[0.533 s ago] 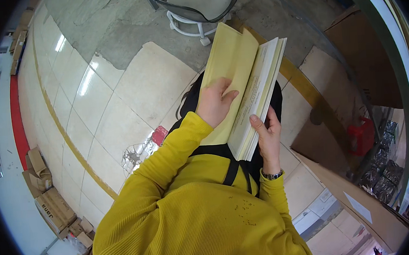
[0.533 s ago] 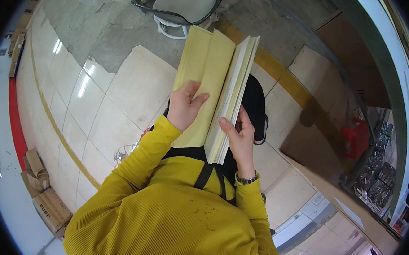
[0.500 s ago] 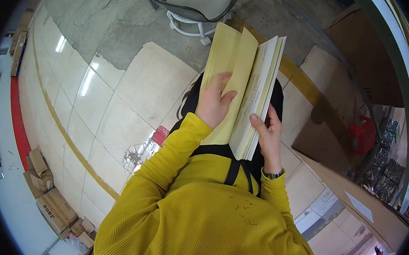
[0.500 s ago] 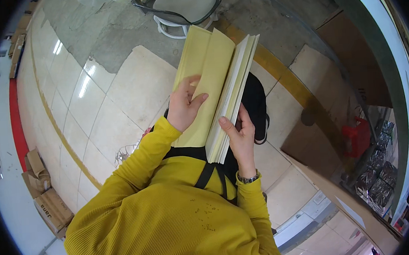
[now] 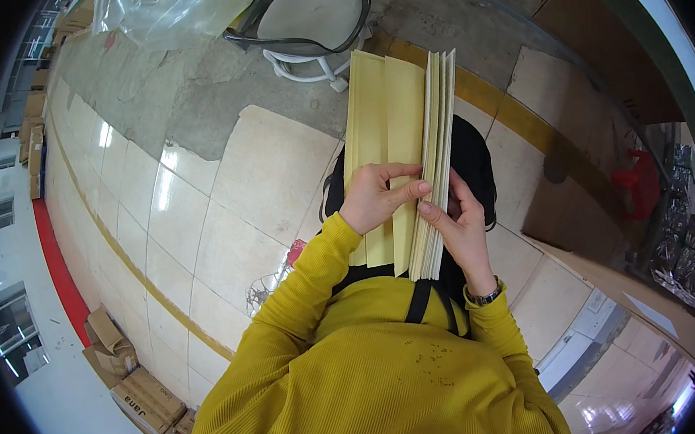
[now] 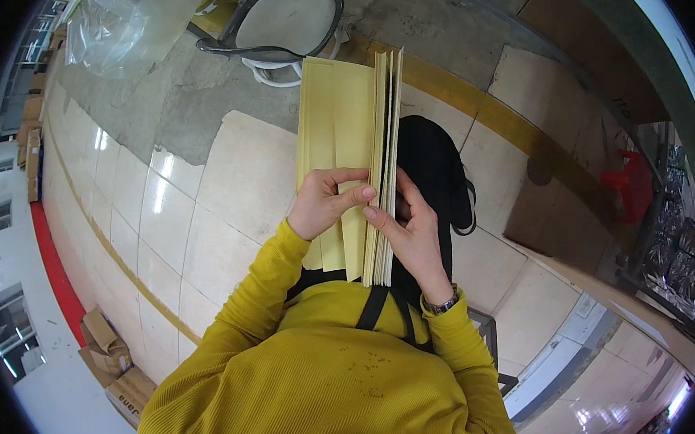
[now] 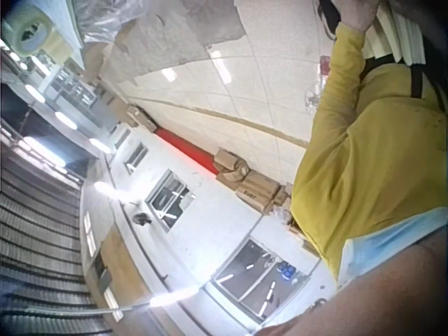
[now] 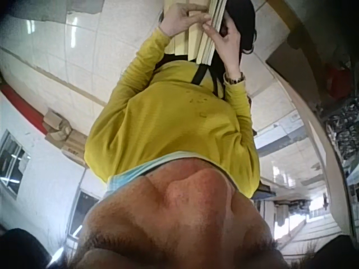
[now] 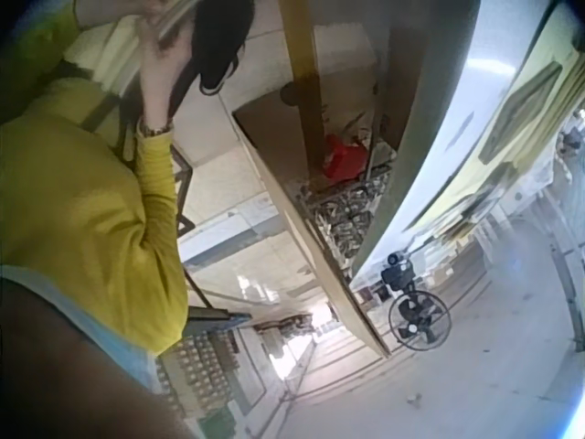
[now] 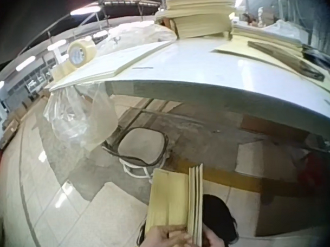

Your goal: Organize and check a stack of documents on a desk.

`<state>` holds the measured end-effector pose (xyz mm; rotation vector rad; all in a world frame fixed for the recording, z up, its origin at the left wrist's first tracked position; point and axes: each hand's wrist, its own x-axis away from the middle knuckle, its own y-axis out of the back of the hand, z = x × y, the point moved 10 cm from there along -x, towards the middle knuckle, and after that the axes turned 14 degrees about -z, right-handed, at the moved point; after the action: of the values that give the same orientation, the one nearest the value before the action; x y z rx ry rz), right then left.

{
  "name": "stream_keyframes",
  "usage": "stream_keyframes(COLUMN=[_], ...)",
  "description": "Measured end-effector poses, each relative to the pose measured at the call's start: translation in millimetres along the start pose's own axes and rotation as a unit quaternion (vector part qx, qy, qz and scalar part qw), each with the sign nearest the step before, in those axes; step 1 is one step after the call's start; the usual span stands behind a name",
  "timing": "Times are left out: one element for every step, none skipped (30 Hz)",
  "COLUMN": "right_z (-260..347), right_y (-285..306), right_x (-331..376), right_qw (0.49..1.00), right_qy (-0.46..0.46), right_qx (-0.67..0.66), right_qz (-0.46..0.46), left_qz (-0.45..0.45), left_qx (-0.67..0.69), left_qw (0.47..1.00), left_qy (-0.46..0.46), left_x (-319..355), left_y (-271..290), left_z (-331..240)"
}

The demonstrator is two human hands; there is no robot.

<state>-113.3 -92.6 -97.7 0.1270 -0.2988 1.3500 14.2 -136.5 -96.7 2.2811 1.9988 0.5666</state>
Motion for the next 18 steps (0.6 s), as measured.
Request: stream_keyframes(right_z=[1,2,4,5,7,8,8,9,8,8,7,7,7,7,9,11,13,14], right_y=[-1,-1,-1,-1,-1,0,0,3,5,8,11,13,15,16,18,20,21,21], right_x=[0,1,2,3,4,4,5,6,7,8,9,10,12,13,15,17,17,18], right_qw=[1.000,1.000,1.000,1.000,1.000,1.000,1.000,1.000,1.000,1.000,1.000,1.000,1.000,1.000,1.000,1.000,1.000,1.000], right_qy=[0.000,-0.001,0.002,0.005,0.005,0.002,0.000,-0.001,-0.006,-0.012,-0.012,-0.011,-0.009,-0.009,-0.006,-0.003,-0.002,0.001], right_qx=[0.002,0.000,0.002,0.003,0.003,-0.001,-0.006,-0.006,-0.011,-0.016,-0.016,-0.014,-0.012,-0.012,-0.017,-0.021,-0.022,-0.018], right_qz=[0.002,0.000,0.000,0.000,-0.002,-0.001,0.001,-0.002,0.000,0.003,0.000,0.001,0.003,0.000,-0.009,-0.018,-0.020,-0.018], left_qz=[0.012,0.014,0.026,0.038,0.041,0.040,0.039,0.042,0.028,0.013,0.016,-0.011,-0.039,-0.037,-0.057,-0.078,-0.077,-0.114], left_qx=[0.014,0.012,0.030,0.047,0.046,0.054,0.061,0.061,0.044,0.028,0.028,0.004,-0.020,-0.021,-0.039,-0.057,-0.058,-0.026], left_qw=[1.000,1.000,0.999,0.998,0.998,0.998,0.997,0.997,0.998,0.999,0.999,1.000,0.999,0.999,0.997,0.994,0.994,0.990], left_qy=[0.009,0.009,0.013,0.017,0.017,0.021,0.025,0.025,0.027,0.029,0.029,0.028,0.026,0.025,-0.015,-0.057,-0.058,-0.076], left_x=[0,0,1,1,1,2,2,4,4,5,8,10,10,11,11,12,12,13], left_y=[-1,-1,-2,-4,-5,-6,-6,-7,-5,-2,-5,-4,-2,-5,-4,-4,-8,-5], left_z=[0,2,5,7,10,12,14,12,10,8,6,4,3,3,-5,-13,-10,-9])
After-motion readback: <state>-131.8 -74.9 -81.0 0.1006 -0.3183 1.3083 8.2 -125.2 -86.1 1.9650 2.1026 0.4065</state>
